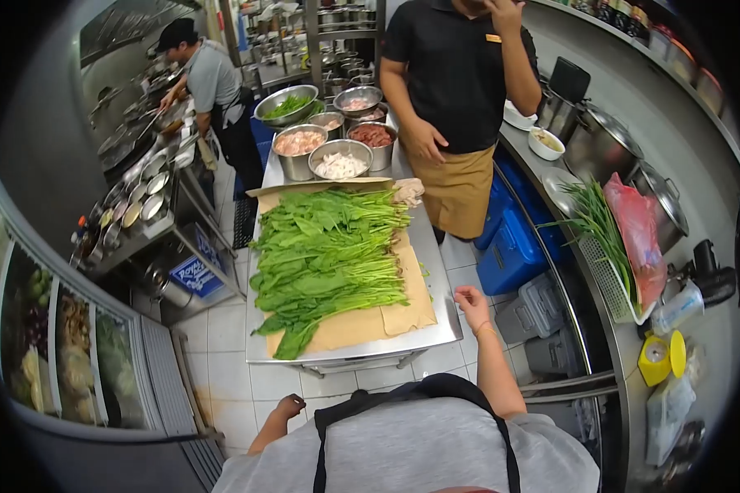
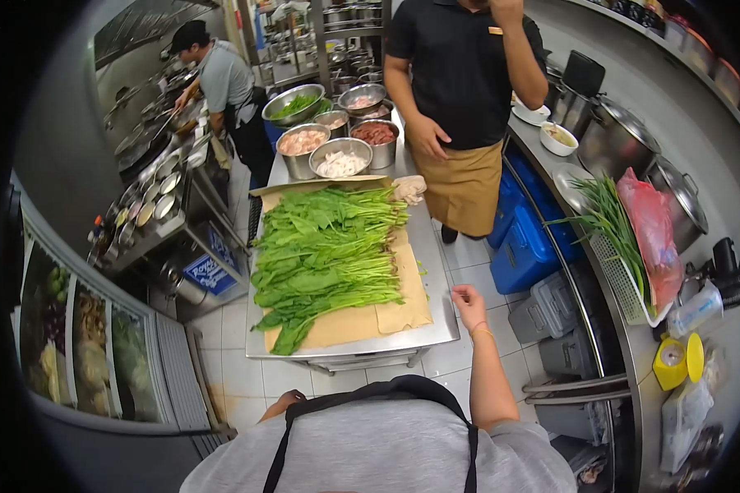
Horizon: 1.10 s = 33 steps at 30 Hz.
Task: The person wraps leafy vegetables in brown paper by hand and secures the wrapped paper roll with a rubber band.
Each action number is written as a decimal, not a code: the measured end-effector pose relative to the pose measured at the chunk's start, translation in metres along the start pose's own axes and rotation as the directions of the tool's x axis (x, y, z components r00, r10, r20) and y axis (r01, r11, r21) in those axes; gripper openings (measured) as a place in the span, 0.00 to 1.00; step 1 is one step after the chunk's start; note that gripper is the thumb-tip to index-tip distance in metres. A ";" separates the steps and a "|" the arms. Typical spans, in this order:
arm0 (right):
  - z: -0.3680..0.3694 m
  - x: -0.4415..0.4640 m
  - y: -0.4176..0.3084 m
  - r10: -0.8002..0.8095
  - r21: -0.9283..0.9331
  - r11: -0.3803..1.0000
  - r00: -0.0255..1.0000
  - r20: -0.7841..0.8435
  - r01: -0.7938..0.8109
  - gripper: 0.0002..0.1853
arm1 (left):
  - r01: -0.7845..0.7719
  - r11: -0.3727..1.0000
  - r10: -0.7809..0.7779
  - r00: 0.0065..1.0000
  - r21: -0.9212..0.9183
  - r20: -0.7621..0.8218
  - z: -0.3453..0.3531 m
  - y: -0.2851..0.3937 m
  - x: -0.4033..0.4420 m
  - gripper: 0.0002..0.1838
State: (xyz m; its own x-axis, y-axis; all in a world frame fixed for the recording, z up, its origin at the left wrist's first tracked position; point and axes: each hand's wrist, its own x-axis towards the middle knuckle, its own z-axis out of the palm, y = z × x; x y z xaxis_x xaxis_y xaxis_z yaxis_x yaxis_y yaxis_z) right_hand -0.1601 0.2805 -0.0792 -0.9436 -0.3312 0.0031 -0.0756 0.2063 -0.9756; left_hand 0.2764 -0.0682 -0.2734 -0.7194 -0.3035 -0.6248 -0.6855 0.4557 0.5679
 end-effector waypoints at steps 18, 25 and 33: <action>0.013 0.140 -0.021 -0.027 0.077 0.997 0.975 0.222 0.010 0.09 | 0.215 0.960 -0.233 0.969 -0.177 -0.083 0.035 0.053 0.004 0.17; 0.062 0.218 -0.061 -0.433 -0.234 0.857 0.887 0.160 0.460 0.20 | 0.047 0.976 -0.090 0.976 -0.211 -0.198 0.023 0.067 -0.003 0.17; 0.122 0.290 -0.092 -0.353 -0.641 0.589 0.870 0.344 0.492 0.34 | 0.169 0.885 -0.297 0.922 -0.433 -0.247 -0.015 0.042 -0.030 0.17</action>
State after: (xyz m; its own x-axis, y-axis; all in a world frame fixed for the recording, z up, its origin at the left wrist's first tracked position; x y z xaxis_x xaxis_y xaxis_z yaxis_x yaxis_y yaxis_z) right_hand -0.3879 0.0536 -0.0157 -0.6836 -0.6777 0.2710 -0.7155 0.5489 -0.4323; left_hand 0.2675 -0.0522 -0.2229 -0.4877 -0.6216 -0.6129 -0.7773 -0.0105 0.6291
